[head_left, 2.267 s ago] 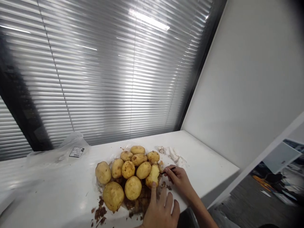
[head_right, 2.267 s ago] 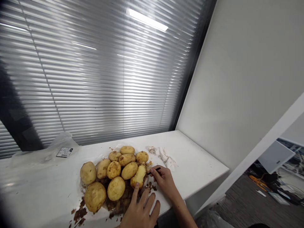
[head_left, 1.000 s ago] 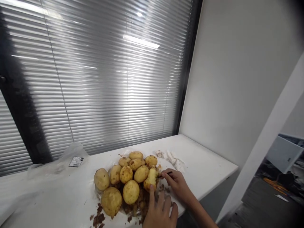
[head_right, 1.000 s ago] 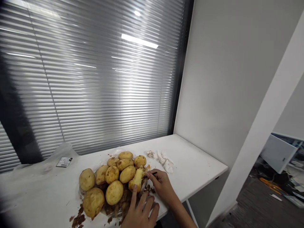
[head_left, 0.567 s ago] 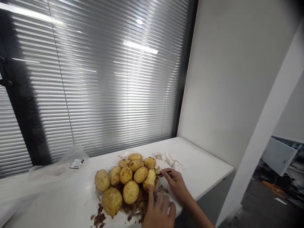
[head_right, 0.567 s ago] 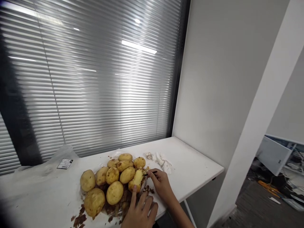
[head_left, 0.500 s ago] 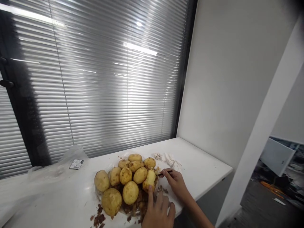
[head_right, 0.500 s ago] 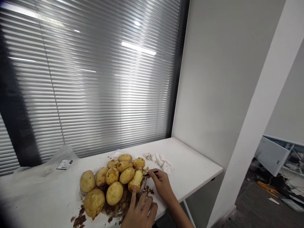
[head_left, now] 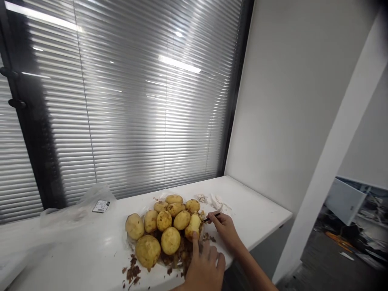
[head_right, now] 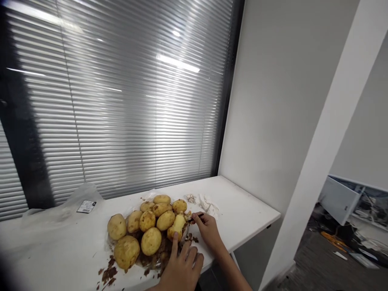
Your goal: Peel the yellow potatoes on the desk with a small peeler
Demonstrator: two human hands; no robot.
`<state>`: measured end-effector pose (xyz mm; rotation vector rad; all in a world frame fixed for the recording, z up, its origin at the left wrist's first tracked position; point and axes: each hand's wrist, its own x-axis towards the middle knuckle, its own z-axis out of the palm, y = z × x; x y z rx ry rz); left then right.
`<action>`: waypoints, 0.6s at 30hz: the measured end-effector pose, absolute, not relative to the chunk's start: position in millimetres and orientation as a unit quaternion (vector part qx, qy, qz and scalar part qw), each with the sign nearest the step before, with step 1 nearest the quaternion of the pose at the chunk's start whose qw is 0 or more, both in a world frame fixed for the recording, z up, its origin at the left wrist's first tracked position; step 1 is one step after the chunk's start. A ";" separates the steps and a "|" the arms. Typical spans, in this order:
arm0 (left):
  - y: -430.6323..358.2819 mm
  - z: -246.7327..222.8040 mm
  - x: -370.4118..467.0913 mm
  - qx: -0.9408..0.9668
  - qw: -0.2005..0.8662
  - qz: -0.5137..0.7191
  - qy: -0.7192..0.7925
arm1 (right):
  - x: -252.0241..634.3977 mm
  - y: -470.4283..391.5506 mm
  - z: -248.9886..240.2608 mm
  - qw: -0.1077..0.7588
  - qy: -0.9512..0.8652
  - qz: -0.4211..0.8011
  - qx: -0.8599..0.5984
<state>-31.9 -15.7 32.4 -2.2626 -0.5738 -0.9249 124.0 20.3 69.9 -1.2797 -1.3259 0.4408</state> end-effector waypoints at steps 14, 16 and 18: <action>-14.6 31.0 -27.0 -0.819 0.348 -0.411 -0.199 | 129.3 11.3 65.7 0.518 -0.566 0.222 -0.601; -15.9 34.6 -28.3 -0.812 0.348 -0.424 -0.200 | 129.1 8.9 66.9 0.508 -0.566 0.228 -0.608; -19.6 39.2 -30.0 -0.821 0.339 -0.416 -0.197 | 129.3 6.7 67.7 0.499 -0.570 0.234 -0.609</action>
